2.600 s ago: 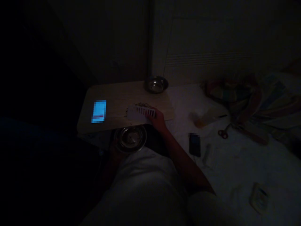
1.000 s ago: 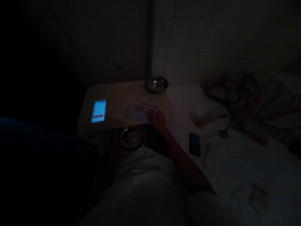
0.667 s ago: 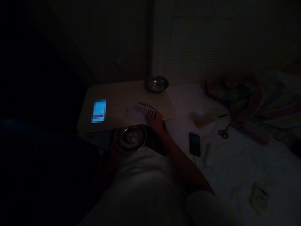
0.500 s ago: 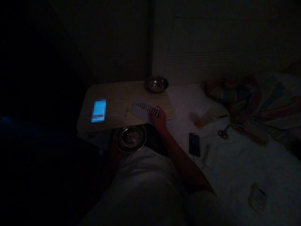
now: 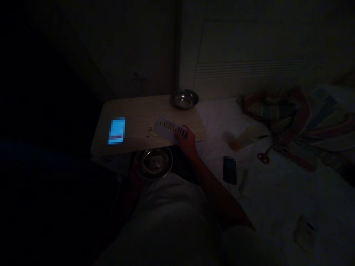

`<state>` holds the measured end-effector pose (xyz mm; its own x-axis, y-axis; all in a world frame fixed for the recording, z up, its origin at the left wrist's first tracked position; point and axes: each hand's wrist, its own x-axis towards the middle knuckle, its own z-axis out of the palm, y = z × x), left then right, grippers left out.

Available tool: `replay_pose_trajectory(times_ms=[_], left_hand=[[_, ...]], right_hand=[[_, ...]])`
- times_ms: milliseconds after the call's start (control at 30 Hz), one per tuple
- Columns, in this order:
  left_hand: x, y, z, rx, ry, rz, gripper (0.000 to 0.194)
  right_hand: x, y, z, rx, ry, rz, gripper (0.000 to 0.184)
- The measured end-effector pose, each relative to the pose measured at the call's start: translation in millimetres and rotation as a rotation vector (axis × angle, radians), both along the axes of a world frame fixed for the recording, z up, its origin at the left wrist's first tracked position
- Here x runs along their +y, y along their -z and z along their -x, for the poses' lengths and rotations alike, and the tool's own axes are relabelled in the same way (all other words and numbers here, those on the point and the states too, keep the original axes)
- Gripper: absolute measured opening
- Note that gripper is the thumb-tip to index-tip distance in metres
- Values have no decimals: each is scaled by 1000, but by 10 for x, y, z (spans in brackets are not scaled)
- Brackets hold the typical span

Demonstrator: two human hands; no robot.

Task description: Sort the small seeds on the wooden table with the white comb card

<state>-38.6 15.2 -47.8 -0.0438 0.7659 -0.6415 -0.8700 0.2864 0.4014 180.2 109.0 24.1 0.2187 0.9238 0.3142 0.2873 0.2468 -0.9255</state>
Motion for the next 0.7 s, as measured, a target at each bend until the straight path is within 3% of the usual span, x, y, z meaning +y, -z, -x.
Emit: replay_pose_trajectory(times_ms=[233,333,533,700], left_hand=[[-11,-124,-43,-26,34,-30,29],[-1,-90,-35,-11,14,-74,30],[11,37,3,31,27,-11,32],[-17,3,-4,37,32,-27,28]], right_hand=[[-27,-2,-30,-3,-76,27,19],[-32,13,-58,-4,-82,34,19],[-62,15,-140,23,-55,58,21],[-73,-3,-164,30,-111,74,21]])
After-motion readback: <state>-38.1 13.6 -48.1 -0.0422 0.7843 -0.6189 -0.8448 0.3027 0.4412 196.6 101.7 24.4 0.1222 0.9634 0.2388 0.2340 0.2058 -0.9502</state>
